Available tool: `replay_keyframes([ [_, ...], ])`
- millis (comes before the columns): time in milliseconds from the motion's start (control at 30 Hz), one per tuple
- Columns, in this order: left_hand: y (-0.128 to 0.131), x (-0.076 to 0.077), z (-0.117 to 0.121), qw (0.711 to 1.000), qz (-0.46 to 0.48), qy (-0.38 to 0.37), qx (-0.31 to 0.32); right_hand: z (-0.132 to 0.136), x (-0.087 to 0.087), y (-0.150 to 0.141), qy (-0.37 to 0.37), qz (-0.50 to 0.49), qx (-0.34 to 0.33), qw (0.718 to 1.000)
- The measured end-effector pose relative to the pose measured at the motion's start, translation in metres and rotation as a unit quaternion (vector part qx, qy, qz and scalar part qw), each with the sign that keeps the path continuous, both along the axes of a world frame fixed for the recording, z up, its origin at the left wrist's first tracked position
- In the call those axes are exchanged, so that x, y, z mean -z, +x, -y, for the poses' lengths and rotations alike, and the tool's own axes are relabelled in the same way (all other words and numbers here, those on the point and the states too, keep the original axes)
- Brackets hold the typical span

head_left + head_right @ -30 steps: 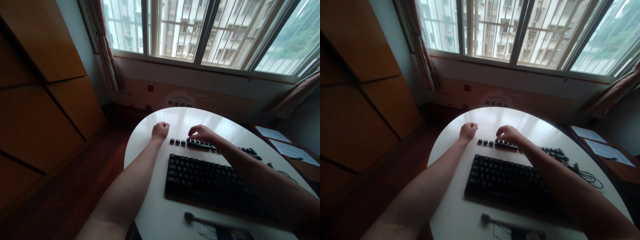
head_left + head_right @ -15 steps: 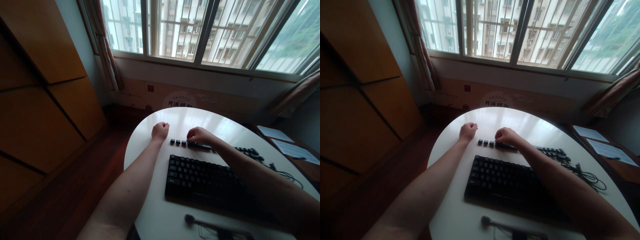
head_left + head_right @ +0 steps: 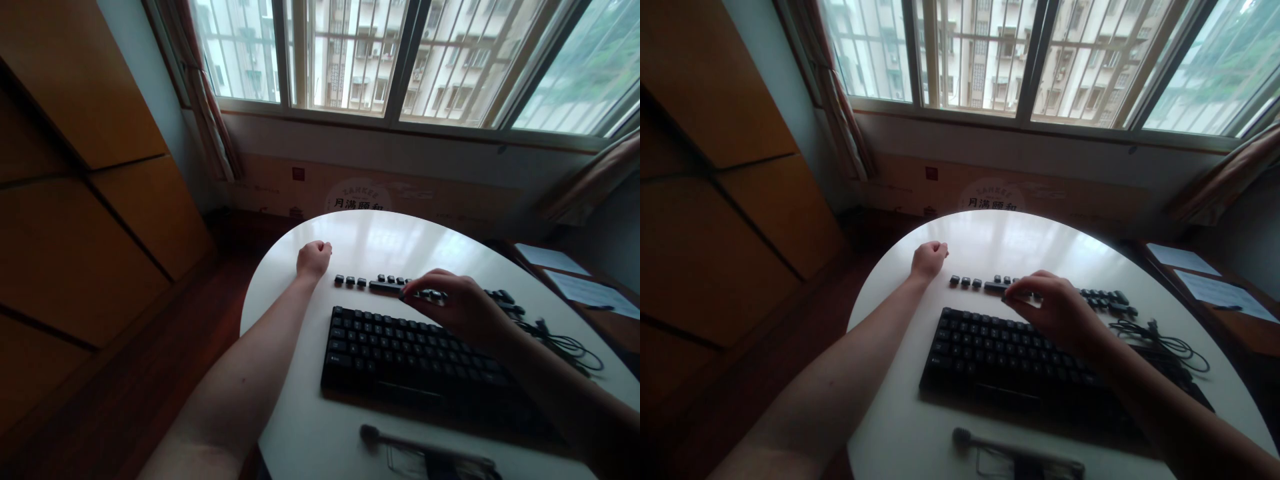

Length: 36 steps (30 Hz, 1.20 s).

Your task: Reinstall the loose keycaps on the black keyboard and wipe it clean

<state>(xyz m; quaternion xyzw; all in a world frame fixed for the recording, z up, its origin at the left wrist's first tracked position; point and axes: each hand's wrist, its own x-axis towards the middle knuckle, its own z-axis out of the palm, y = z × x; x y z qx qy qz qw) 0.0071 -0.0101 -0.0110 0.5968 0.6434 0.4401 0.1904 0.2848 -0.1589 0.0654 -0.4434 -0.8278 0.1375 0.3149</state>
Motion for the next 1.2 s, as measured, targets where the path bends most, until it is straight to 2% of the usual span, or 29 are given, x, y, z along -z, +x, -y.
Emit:
replay_keyframes([
  [100, 0.001, 0.0, 0.0, 1.0, 0.001, 0.0, 0.004, 0.036, 0.014, 0.012, -0.012, -0.062, -0.035, 0.997],
  [200, 0.001, 0.001, 0.0, 1.0, 0.003, 0.0, 0.007, 0.055, 0.027, 0.007, -0.01, -0.091, -0.052, 0.994],
  [367, 0.0, -0.001, 0.003, 1.0, 0.005, 0.007, 0.003, 0.062, 0.045, -0.016, 0.033, -0.047, -0.131, 0.99],
  [533, -0.002, -0.001, 0.004, 1.0, 0.003, 0.013, 0.003, 0.06, 0.059, -0.021, 0.039, -0.025, -0.143, 0.989],
  [1033, -0.002, -0.001, 0.004, 1.0, 0.004, 0.003, 0.011, 0.062, 0.06, -0.031, 0.082, -0.013, -0.149, 0.985],
  [1200, -0.001, -0.003, 0.005, 1.0, 0.009, 0.008, 0.013, 0.06, 0.059, -0.033, 0.071, -0.019, -0.157, 0.985],
])
